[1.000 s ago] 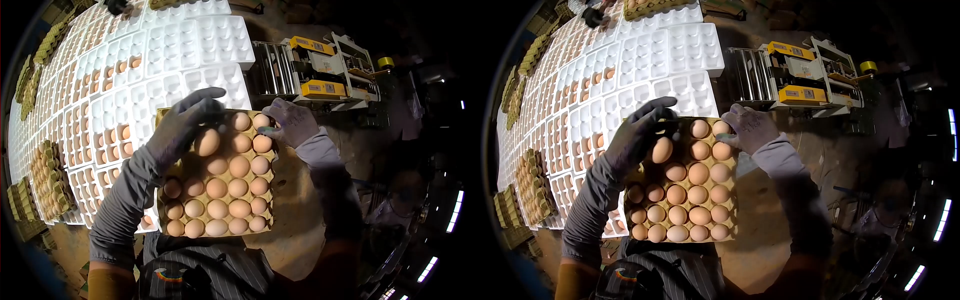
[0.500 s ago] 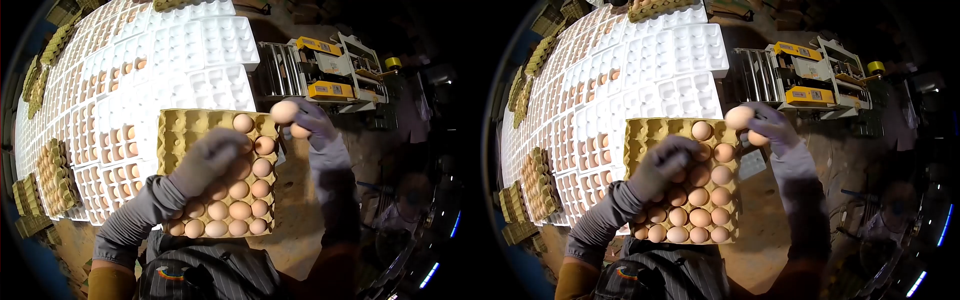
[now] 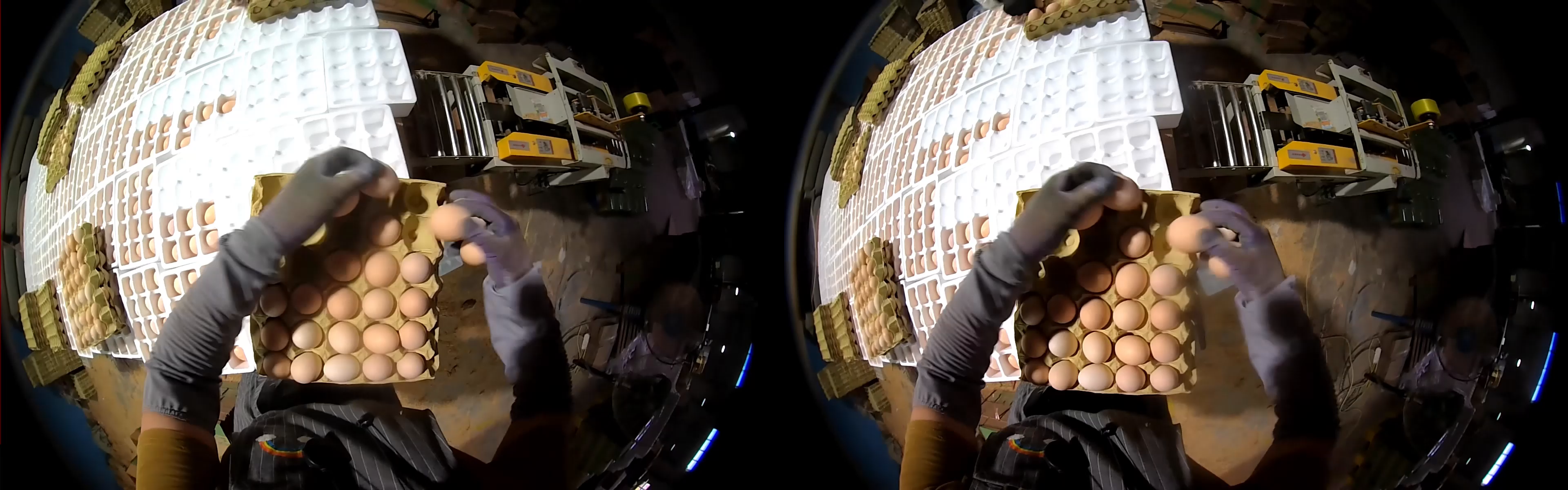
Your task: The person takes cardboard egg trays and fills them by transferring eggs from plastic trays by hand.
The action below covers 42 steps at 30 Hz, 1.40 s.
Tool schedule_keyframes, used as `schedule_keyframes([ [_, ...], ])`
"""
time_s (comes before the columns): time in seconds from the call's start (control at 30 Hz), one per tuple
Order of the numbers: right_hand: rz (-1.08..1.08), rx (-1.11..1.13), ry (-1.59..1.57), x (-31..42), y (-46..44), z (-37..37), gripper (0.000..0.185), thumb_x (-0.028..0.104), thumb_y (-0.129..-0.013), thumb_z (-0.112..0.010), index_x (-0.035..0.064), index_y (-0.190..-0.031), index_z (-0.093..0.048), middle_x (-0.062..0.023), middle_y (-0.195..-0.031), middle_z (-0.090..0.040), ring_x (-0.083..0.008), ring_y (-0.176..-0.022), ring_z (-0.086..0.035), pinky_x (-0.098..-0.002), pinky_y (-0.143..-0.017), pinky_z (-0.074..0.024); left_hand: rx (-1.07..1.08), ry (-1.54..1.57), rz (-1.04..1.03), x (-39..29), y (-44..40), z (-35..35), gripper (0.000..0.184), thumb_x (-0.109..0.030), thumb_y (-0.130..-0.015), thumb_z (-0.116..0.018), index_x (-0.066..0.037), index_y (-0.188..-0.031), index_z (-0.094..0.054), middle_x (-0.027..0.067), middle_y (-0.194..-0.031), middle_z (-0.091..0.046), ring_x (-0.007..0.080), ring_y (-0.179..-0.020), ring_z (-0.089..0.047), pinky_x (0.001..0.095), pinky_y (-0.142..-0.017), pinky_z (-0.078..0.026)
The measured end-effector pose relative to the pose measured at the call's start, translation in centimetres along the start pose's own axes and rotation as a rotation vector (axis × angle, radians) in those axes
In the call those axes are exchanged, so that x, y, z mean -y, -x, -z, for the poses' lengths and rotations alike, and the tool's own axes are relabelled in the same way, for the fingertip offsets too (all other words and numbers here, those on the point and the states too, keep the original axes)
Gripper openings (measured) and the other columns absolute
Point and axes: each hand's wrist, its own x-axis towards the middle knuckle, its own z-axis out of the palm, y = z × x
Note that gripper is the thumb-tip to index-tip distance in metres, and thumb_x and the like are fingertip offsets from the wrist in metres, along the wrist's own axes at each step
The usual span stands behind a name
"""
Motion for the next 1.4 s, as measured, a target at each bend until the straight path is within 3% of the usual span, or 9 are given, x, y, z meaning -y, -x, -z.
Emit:
schedule_keyframes([
  [0.1,-0.233,-0.043,-1.13,-0.3,1.6,-0.8,0.066,0.059,-0.1,-0.034,0.0028,-0.128,-0.056,-0.0149,-0.126,-0.062,-0.0281,-0.106,-0.064,-0.0385,-0.085,-0.0548,0.052,0.12,-0.097,-0.5,1.0,0.1,0.029,-0.019,-0.095,-0.058,-0.01,-0.122,-0.061,0.0077,-0.122,-0.062,0.0192,-0.104,-0.063,0.0312,-0.091,-0.053],
  [0.17,-0.268,-0.057,-1.252,0.0,2.4,-1.1,0.06,0.057,-0.1,-0.037,0.0042,-0.121,-0.057,-0.0159,-0.132,-0.059,-0.0333,-0.114,-0.061,-0.043,-0.087,-0.0546,-0.02,-0.672,-0.529,0.5,1.3,-1.7,0.029,-0.016,-0.09,-0.065,-0.014,-0.119,-0.063,0.0126,-0.123,-0.058,0.0263,-0.104,-0.064,0.0323,-0.089,-0.054],
  [0.43,-0.224,-0.166,-0.805,6.4,4.5,-3.2,0.034,0.031,-0.096,-0.058,0.0018,-0.114,-0.061,-0.015,-0.112,-0.066,-0.0258,-0.091,-0.067,-0.0407,-0.075,-0.0568,-0.083,-1.494,-0.256,-0.3,3.5,-4.8,0.033,-0.012,-0.093,-0.057,0.0,-0.123,-0.059,0.009,-0.144,-0.042,0.0255,-0.108,-0.058,0.0361,-0.088,-0.053],
  [0.57,-0.192,-0.092,-0.666,9.2,5.0,-4.6,0.038,0.026,-0.092,-0.063,0.0018,-0.121,-0.062,-0.0099,-0.103,-0.069,-0.0184,-0.08,-0.065,-0.0323,-0.066,-0.0542,0.084,0.447,0.225,0.7,8.4,2.1,0.054,-0.047,-0.102,-0.049,-0.004,-0.132,-0.057,0.0068,-0.123,-0.062,0.0163,-0.107,-0.058,0.0285,-0.094,-0.047],
  [0.73,-0.419,0.042,-0.439,12.3,1.9,-8.8,0.049,0.039,-0.095,-0.056,0.0029,-0.129,-0.059,-0.0087,-0.106,-0.067,-0.0164,-0.084,-0.061,-0.0313,-0.074,-0.0493,-0.065,0.047,-0.051,7.8,16.3,9.8,0.053,-0.044,-0.098,-0.057,-0.005,-0.133,-0.054,0.0109,-0.122,-0.062,0.0137,-0.101,-0.06,0.0275,-0.088,-0.05],
  [0.83,-0.347,0.063,-0.55,14.2,-0.1,-14.5,0.047,0.038,-0.098,-0.051,0.0032,-0.128,-0.06,-0.0102,-0.108,-0.066,-0.0159,-0.083,-0.06,-0.0298,-0.074,-0.0483,-0.214,0.715,0.29,10.5,20.9,14.2,0.046,-0.028,-0.096,-0.065,0.001,-0.13,-0.055,0.0075,-0.106,-0.067,0.01,-0.088,-0.062,0.0258,-0.079,-0.052],
  [1.03,0.796,0.33,0.711,11.3,-13.8,-27.8,0.028,0.033,-0.088,-0.071,0.0203,-0.112,-0.067,-0.0123,-0.118,-0.06,-0.0349,-0.111,-0.058,-0.0386,-0.091,-0.0519,-0.777,-0.546,-0.039,15.9,18.8,24.7,0.041,-0.022,-0.082,-0.079,-0.007,-0.118,-0.067,0.0139,-0.129,-0.054,0.0238,-0.101,-0.064,0.0335,-0.085,-0.053],
  [1.07,0.313,0.27,0.723,13.2,-14.6,-30.7,0.039,0.042,-0.086,-0.071,0.018,-0.116,-0.065,-0.0141,-0.13,-0.053,-0.0338,-0.115,-0.056,-0.0398,-0.093,-0.0515,-0.85,-0.716,-0.1,16.5,17.5,26.1,0.041,-0.023,-0.079,-0.08,-0.008,-0.115,-0.068,0.0153,-0.13,-0.053,0.0282,-0.105,-0.062,0.037,-0.087,-0.053],
  [1.4,0.17,0.633,1.057,12.9,-22.9,-43.6,0.034,0.03,-0.095,-0.058,0.0231,-0.128,-0.058,-0.0145,-0.13,-0.053,-0.0299,-0.116,-0.059,-0.0413,-0.096,-0.0504,-0.642,-0.93,-0.113,19.9,9.2,33.6,0.034,-0.02,-0.087,-0.069,-0.013,-0.12,-0.066,0.0145,-0.133,-0.055,0.0339,-0.104,-0.063,0.043,-0.088,-0.053],
])
